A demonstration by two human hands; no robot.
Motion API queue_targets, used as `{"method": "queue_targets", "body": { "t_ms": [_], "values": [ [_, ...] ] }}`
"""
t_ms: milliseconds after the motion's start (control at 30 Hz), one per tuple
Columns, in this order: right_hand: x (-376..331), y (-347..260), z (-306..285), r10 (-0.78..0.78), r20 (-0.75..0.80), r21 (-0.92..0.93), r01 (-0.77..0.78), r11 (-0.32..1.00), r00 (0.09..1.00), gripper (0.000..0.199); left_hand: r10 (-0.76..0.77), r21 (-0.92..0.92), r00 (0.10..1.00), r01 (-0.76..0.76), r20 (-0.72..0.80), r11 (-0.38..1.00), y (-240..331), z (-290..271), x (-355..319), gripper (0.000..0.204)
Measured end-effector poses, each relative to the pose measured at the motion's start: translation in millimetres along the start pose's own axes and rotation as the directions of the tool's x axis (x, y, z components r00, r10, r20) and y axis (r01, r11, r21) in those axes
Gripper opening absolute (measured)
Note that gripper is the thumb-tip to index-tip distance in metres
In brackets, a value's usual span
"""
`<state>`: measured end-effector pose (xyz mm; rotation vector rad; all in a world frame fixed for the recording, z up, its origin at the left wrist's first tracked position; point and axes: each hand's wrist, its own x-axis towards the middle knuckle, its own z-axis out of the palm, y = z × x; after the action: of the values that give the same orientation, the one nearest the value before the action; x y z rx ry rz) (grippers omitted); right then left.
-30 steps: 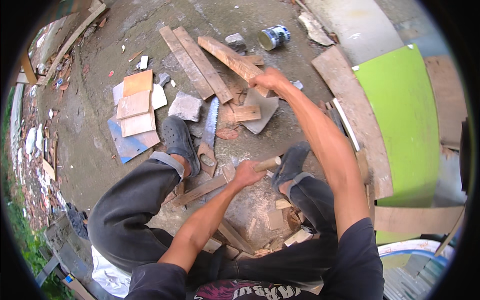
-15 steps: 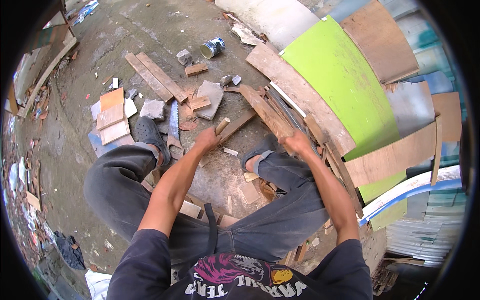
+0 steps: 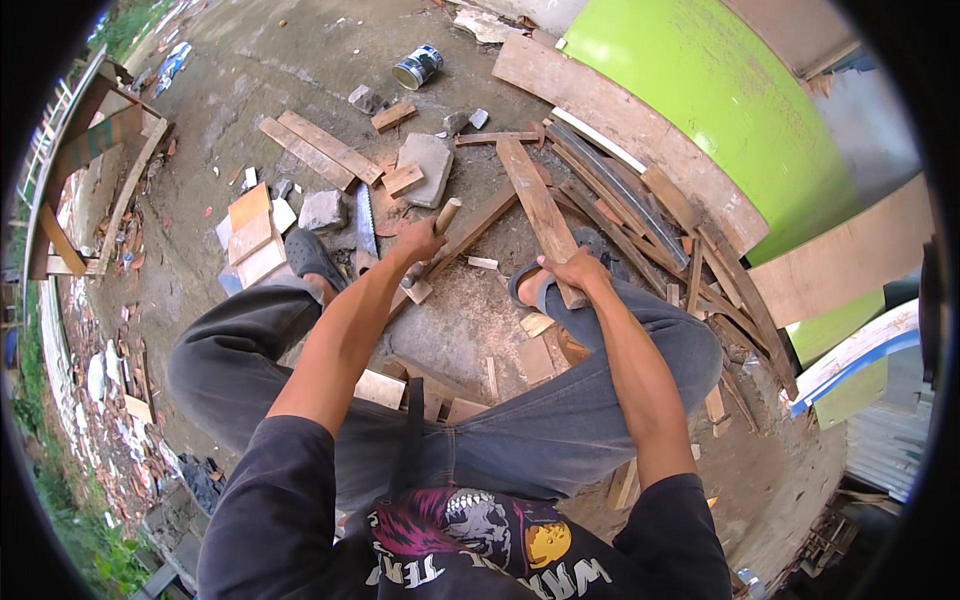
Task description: The person sits on the ground and uses a hammer to repeatedly strike a long wooden plank, breaking it into smaller pieces. The person handles the wood pieces, repositioning them to continue breaking them down.
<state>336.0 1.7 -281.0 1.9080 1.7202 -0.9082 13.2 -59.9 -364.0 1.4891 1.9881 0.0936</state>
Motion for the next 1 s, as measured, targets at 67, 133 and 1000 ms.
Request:
{"method": "queue_targets", "body": {
  "t_ms": [67, 133, 1000],
  "values": [
    [0.4, -3.4, -5.4, 0.024, -0.008, 0.001, -0.024, 1.000, 1.000, 0.120, 0.036, 0.009, 0.998, -0.037, 0.053, 0.999, 14.8, 2.3, -0.1, 0.043],
    [13.8, 1.6, -4.4, 0.011, -0.009, 0.027, -0.011, 1.000, 1.000, 0.117, 0.044, 0.018, 0.995, -0.046, 0.085, 0.999, 24.2, 2.0, -0.3, 0.044],
    [38.0, -26.4, 8.6, 0.132, -0.093, 0.110, -0.121, 0.987, 0.987, 0.113, -0.187, -0.572, 0.965, 0.259, 0.182, 0.779, -1.7, 12.8, 3.3, 0.050]
  ]
}}
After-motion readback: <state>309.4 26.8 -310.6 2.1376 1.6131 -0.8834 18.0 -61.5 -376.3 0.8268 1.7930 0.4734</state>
